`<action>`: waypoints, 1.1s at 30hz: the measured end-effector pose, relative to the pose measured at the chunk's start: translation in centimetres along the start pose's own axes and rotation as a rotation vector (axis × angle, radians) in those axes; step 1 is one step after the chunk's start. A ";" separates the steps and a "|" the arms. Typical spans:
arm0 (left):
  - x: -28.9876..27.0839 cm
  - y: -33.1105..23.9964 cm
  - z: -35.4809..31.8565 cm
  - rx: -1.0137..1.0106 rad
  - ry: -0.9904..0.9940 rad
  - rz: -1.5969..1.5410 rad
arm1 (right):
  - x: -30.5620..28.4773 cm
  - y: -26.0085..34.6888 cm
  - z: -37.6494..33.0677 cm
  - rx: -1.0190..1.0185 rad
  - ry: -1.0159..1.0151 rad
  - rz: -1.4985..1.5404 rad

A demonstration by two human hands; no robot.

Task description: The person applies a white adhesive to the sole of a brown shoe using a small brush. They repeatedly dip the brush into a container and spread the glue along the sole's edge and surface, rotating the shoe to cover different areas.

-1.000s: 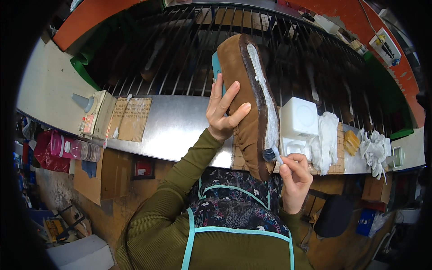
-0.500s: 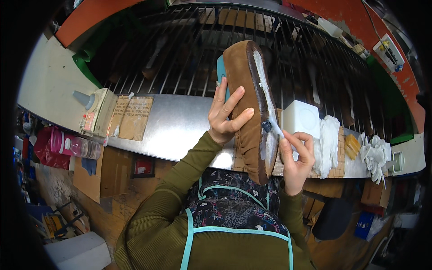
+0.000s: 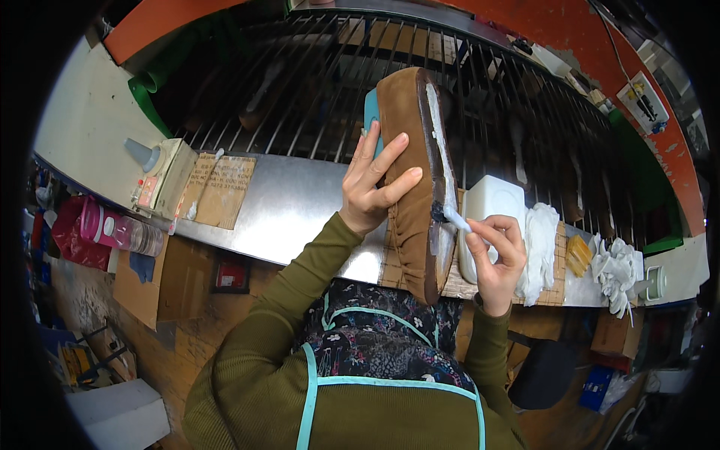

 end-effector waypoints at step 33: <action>0.8 0.0 -0.9 -0.152 0.161 -0.040 | 0.2 -0.2 -1.1 0.091 -0.122 -0.035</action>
Point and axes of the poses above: each hand's wrist, its own z-axis towards the middle knuckle, its own x-axis out of the palm, y = z × x, the point moved 4 cm from there along z, towards the middle knuckle, and after that the axes turned 4 degrees about x, right-handed, at the moved point
